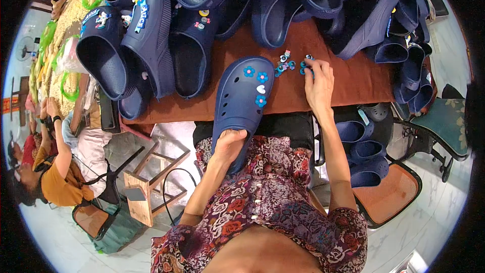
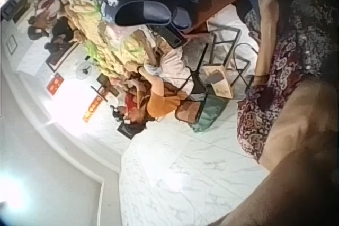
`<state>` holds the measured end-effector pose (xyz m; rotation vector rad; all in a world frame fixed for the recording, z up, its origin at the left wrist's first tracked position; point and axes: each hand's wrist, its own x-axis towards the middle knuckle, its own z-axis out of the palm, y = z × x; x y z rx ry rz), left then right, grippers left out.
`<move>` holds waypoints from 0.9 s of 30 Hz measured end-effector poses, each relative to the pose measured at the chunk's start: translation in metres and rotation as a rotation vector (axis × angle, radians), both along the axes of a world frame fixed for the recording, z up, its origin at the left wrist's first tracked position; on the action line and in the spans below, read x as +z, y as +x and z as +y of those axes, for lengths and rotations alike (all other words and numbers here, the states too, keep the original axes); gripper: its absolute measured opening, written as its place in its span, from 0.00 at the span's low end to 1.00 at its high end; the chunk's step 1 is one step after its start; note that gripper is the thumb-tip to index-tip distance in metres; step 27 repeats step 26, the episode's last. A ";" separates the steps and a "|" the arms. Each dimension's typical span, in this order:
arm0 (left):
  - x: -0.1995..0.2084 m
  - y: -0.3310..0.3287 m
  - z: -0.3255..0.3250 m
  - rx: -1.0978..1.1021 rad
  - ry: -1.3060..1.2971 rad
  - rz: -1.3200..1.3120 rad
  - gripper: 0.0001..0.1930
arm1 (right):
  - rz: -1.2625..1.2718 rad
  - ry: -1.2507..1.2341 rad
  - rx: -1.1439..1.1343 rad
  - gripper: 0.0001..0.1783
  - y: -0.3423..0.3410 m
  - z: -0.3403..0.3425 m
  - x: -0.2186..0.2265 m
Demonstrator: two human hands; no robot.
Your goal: Manually attaching decorative charms into the holes of foam clogs.
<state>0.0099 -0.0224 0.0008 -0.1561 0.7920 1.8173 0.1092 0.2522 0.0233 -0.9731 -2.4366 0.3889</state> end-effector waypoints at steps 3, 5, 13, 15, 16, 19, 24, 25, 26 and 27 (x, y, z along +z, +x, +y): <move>0.015 0.002 0.009 0.014 -0.012 0.024 0.29 | 0.126 -0.034 0.161 0.12 -0.018 0.013 0.004; 0.016 0.003 0.013 0.047 -0.008 0.065 0.30 | 0.110 -0.043 0.228 0.13 -0.030 0.021 0.003; 0.023 0.005 0.018 0.012 -0.057 0.164 0.32 | -0.021 0.048 0.382 0.11 -0.046 0.038 -0.011; 0.025 0.006 0.019 0.032 -0.050 0.184 0.33 | -0.024 0.045 0.370 0.10 -0.046 0.039 -0.009; 0.025 0.006 0.019 0.028 -0.068 0.190 0.33 | -0.039 0.040 0.364 0.09 -0.044 0.039 -0.007; 0.026 0.010 0.020 0.058 -0.126 0.223 0.27 | -0.006 0.010 0.338 0.06 -0.037 0.031 0.003; 0.034 0.017 0.021 0.122 -0.186 0.263 0.18 | 0.120 -0.357 0.293 0.07 -0.016 -0.001 0.023; 0.027 0.017 0.016 0.075 -0.278 0.217 0.24 | 0.145 -0.643 0.322 0.08 -0.010 -0.008 0.022; 0.020 0.017 0.012 0.022 -0.368 0.169 0.32 | 0.169 -0.927 0.340 0.10 -0.003 -0.015 0.018; 0.020 0.017 0.012 0.022 -0.368 0.169 0.32 | 0.169 -0.927 0.340 0.10 -0.003 -0.015 0.018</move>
